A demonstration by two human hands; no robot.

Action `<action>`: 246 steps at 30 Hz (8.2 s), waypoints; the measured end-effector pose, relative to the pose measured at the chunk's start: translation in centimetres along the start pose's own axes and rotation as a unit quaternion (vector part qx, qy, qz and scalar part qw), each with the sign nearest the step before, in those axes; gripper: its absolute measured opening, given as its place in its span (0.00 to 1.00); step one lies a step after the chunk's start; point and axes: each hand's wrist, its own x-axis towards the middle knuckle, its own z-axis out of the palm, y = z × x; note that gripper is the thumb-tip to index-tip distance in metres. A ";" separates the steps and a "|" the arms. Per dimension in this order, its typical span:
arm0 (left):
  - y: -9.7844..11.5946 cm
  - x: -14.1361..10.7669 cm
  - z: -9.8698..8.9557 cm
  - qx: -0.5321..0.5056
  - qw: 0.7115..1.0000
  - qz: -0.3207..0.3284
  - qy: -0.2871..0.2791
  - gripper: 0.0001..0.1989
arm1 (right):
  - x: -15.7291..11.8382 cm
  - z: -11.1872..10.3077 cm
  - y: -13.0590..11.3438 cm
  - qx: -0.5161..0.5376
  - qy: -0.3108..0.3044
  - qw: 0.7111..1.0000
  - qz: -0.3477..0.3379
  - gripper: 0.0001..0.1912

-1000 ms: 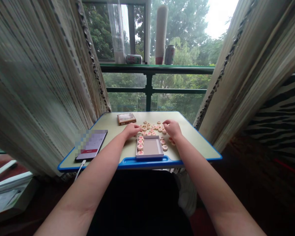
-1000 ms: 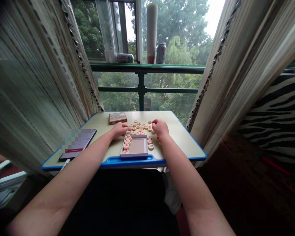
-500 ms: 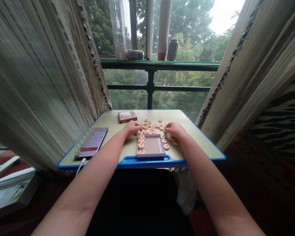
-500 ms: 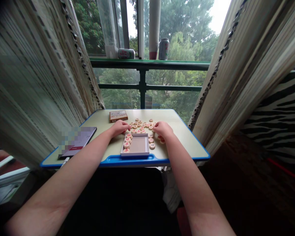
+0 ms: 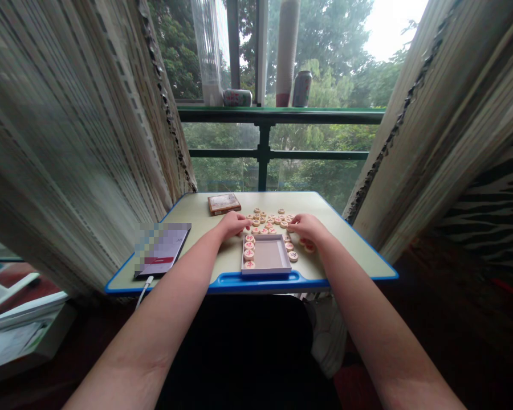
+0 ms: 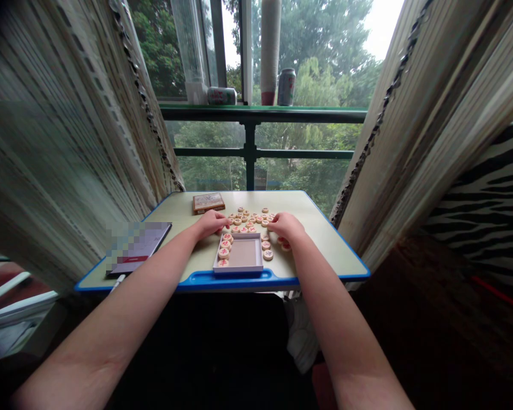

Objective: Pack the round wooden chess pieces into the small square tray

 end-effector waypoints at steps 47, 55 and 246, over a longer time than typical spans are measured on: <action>0.0 0.0 -0.2 0.002 1.000 0.007 -0.008 0.08 | 0.5 0.5 0.6 0.034 0.001 0.999 0.014 0.15; 0.4 -0.2 -0.2 0.015 1.000 0.004 -0.006 0.09 | 0.3 0.4 0.5 0.009 0.009 1.000 0.007 0.15; 0.8 -0.9 -0.4 -0.002 0.998 0.031 -0.046 0.06 | -4.4 -0.7 1.6 0.028 -0.015 0.985 -0.168 0.16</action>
